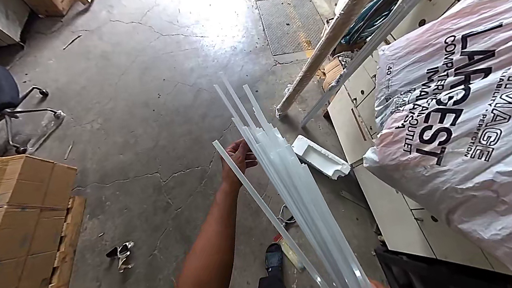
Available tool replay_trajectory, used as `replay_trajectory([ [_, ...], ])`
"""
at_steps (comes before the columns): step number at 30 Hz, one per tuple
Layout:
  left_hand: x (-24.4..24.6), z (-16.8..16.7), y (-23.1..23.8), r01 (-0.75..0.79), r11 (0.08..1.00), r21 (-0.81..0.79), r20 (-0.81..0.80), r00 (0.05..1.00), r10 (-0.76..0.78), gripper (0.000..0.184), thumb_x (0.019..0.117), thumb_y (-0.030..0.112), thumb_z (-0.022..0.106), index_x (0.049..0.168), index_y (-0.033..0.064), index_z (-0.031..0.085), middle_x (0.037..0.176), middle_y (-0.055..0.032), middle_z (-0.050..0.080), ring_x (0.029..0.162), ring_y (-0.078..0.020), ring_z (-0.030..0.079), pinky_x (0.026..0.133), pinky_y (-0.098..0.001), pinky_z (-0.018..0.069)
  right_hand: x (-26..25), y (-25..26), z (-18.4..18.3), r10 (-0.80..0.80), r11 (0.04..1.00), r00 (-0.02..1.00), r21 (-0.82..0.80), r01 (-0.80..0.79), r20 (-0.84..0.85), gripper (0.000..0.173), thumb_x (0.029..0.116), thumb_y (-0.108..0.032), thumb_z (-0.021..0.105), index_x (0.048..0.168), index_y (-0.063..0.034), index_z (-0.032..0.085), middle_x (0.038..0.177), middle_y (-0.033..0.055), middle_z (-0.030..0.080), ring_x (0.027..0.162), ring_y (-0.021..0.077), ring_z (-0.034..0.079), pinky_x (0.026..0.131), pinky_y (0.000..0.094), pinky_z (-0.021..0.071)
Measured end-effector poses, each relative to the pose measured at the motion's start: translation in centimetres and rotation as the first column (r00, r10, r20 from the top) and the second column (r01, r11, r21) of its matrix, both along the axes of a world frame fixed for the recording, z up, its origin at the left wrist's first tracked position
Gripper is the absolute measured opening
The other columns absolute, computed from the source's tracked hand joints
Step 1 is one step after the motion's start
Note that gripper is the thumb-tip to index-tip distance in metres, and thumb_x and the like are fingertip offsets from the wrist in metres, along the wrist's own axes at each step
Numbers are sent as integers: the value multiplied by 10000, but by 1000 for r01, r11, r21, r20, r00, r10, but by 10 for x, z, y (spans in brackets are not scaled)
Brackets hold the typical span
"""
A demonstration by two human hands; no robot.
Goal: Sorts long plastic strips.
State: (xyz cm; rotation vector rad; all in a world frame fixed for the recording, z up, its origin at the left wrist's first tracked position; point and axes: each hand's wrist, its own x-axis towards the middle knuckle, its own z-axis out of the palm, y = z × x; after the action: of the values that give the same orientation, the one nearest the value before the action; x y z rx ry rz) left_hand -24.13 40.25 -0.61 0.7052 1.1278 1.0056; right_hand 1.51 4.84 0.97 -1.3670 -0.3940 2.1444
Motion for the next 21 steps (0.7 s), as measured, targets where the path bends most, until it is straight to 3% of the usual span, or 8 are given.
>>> replay_trajectory([
  [4, -4, 6, -3, 24, 998, 52, -6, 1000, -24, 345, 1104, 313, 455, 1105, 14, 627, 755, -104, 685, 619, -199, 693, 575, -356, 615, 3, 1, 0, -2, 1000, 1000, 7, 2, -11, 419, 685, -186, 887, 1054, -111, 702, 928, 32, 774, 838, 134, 741, 803, 340, 623],
  [7, -4, 11, -3, 12, 999, -51, -23, 1000, -13, 251, 1076, 206, 535, 1195, -1, 612, 820, -138, 690, 609, -203, 681, 547, -339, 600, 3, 2, -1, -5, 1000, 1000, 12, 5, 3, 427, 686, -182, 886, 1059, -104, 694, 928, 34, 774, 836, 133, 742, 802, 336, 623],
  [9, -3, 10, -2, -14, 995, -104, -38, 999, 10, 177, 1048, 120, 566, 1167, -9, 588, 825, -142, 680, 592, -202, 672, 534, -339, 596, 5, 2, -2, -4, 1000, 1000, 18, 4, 8, 433, 693, -183, 880, 1072, -102, 685, 935, 33, 773, 844, 136, 742, 808, 341, 623],
  [13, 2, 13, -1, -27, 982, -185, -108, 994, 7, 148, 1007, 127, 643, 1059, 6, 577, 695, -97, 599, 514, -171, 595, 495, -317, 561, 8, -1, -4, 6, 999, 1000, 33, -7, 16, 394, 721, -167, 851, 1071, -94, 686, 923, 40, 775, 833, 142, 744, 798, 345, 625],
  [15, 7, 14, 1, -43, 980, -196, -162, 987, 11, 136, 1021, 130, 609, 1070, 14, 558, 669, -96, 568, 486, -168, 569, 476, -309, 547, 9, 0, -4, 5, 999, 1000, 35, -5, 7, 401, 718, -176, 860, 1072, -96, 687, 923, 41, 775, 832, 143, 744, 796, 344, 625],
  [18, 13, 16, 1, -68, 990, -122, -128, 990, 52, 166, 1016, 81, 586, 1162, 12, 543, 840, -140, 651, 632, -210, 665, 573, -365, 597, 11, 0, -2, -1, 999, 1000, 38, 1, 11, 411, 723, -192, 858, 1081, -97, 680, 926, 36, 773, 835, 141, 742, 804, 347, 623],
  [21, 16, 18, 0, -24, 1000, -12, -29, 999, 24, 169, 1011, 60, 583, 1176, 29, 569, 1013, -120, 648, 825, -212, 663, 703, -403, 592, 11, -1, -3, -11, 999, 1000, 38, 11, 15, 397, 721, -204, 854, 1066, -93, 690, 913, 41, 773, 824, 146, 742, 794, 351, 623],
])
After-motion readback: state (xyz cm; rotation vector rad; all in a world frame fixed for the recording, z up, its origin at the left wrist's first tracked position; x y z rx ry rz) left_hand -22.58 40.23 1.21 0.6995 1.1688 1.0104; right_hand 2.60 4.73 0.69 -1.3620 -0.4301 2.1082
